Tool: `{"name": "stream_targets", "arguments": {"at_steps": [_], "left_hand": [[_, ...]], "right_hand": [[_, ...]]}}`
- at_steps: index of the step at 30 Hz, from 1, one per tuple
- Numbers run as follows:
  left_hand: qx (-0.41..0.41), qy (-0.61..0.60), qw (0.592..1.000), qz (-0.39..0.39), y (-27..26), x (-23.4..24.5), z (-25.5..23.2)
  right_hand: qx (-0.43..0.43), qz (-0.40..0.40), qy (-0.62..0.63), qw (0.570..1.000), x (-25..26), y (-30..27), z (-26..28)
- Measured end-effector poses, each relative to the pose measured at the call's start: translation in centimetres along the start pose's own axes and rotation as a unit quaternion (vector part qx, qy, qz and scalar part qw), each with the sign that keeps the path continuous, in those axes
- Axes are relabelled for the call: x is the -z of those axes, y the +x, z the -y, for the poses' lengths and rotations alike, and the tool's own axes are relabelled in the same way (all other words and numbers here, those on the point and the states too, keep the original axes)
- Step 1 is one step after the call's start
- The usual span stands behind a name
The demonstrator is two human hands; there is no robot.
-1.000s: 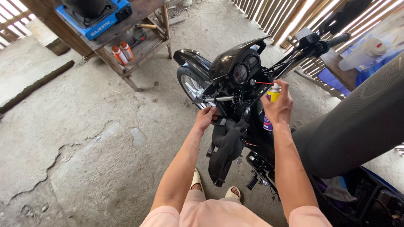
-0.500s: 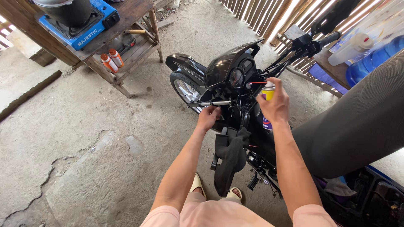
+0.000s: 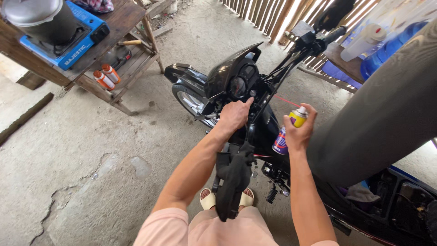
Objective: The person applies lubricant from a spray can to the internal components of a motorcycle, including the area under the seat and the handlebar controls, and then uses a screwdriver to adjust or tighten a component near the ignition.
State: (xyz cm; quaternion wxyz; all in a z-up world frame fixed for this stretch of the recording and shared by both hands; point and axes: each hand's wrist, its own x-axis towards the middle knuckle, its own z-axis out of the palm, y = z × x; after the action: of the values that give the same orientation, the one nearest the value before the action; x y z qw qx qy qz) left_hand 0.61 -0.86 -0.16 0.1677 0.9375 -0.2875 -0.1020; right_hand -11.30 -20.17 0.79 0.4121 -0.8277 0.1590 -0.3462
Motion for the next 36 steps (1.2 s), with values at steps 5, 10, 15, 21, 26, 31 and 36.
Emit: {"name": "stream_targets", "arguments": {"at_steps": [5, 10, 15, 21, 26, 31, 36], "left_hand": [[-0.117, 0.167, 0.973, -0.105, 3.7, -2.3, -0.9], [-0.104, 0.306, 0.932, -0.163, 6.1, -2.7, -0.2], [-0.083, 0.231, 0.96, -0.136, 5.7, -1.8, 0.0], [-0.097, 0.228, 0.953, -0.175, 4.8, -1.5, 0.4], [-0.1, 0.259, 0.934, -0.223, 4.4, -2.2, 0.6], [-0.109, 0.242, 0.941, -0.212, 4.6, -2.2, 1.1], [-0.107, 0.232, 0.944, -0.21, 4.7, -2.2, 1.3]], "right_hand": [[-0.096, 0.069, 0.048, 0.992, -0.6, 1.2, 0.5], [-0.029, 0.085, 0.014, 0.996, -1.3, 2.3, 0.2], [0.013, 0.091, -0.017, 0.996, -2.1, 2.6, -0.1], [0.02, 0.101, -0.029, 0.994, -2.7, 2.8, 0.3], [0.055, 0.1, -0.026, 0.993, -3.6, 2.7, 0.4], [0.068, 0.09, -0.017, 0.994, -4.4, 2.7, 0.1], [0.071, 0.101, -0.037, 0.992, -5.0, 2.5, 0.1]]}}
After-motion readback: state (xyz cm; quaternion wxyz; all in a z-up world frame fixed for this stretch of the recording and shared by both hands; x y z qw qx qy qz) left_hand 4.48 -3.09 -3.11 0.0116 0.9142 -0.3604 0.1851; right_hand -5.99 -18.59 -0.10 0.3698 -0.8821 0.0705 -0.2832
